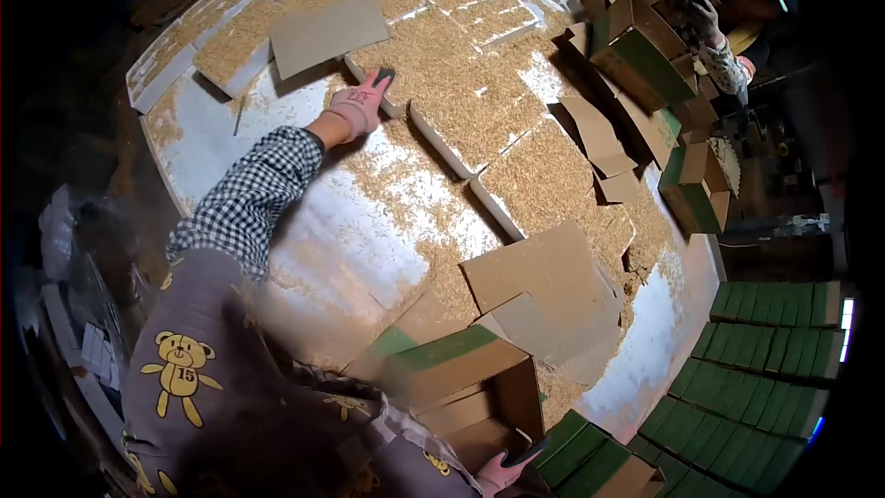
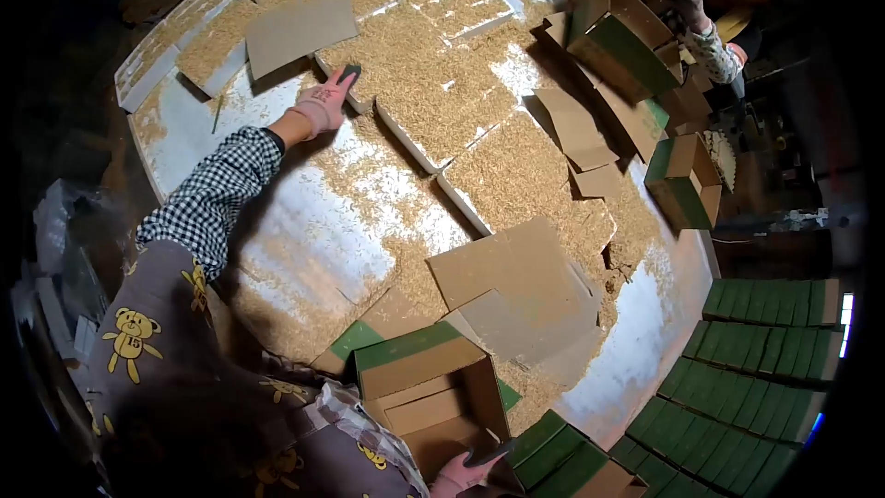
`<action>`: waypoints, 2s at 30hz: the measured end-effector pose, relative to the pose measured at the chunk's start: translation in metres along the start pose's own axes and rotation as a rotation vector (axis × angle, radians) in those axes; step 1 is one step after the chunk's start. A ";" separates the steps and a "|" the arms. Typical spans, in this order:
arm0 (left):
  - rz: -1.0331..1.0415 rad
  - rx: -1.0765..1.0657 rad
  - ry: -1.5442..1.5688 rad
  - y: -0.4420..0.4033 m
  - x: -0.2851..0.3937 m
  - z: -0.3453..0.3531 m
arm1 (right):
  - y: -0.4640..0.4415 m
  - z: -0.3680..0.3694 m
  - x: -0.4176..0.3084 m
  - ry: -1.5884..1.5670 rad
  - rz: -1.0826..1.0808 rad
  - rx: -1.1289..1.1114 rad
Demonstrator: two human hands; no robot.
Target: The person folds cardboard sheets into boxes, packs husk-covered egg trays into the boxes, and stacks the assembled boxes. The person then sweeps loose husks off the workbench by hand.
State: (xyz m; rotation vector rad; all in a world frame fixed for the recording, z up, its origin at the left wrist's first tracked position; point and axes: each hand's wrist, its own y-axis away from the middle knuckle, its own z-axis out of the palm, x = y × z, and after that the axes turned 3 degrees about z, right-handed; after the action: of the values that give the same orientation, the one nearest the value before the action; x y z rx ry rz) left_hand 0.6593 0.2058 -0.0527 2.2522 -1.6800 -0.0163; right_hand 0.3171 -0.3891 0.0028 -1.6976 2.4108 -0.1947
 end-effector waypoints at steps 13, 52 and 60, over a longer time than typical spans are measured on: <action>-0.046 0.153 0.386 0.225 0.089 0.083 | -0.026 -0.006 0.023 -0.277 0.181 -0.211; 0.302 -0.421 1.221 0.365 0.239 -0.013 | -0.061 0.059 0.070 -0.769 0.178 -0.504; 0.567 -0.520 -0.467 0.316 0.286 0.008 | -0.073 0.011 0.033 -0.994 -0.080 -0.402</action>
State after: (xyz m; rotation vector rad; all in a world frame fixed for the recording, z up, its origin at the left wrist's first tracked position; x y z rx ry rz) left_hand 0.4508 -0.1428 0.0771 1.4062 -2.1719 -0.7938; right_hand 0.3759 -0.4452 0.0056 -1.4779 1.6666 0.9483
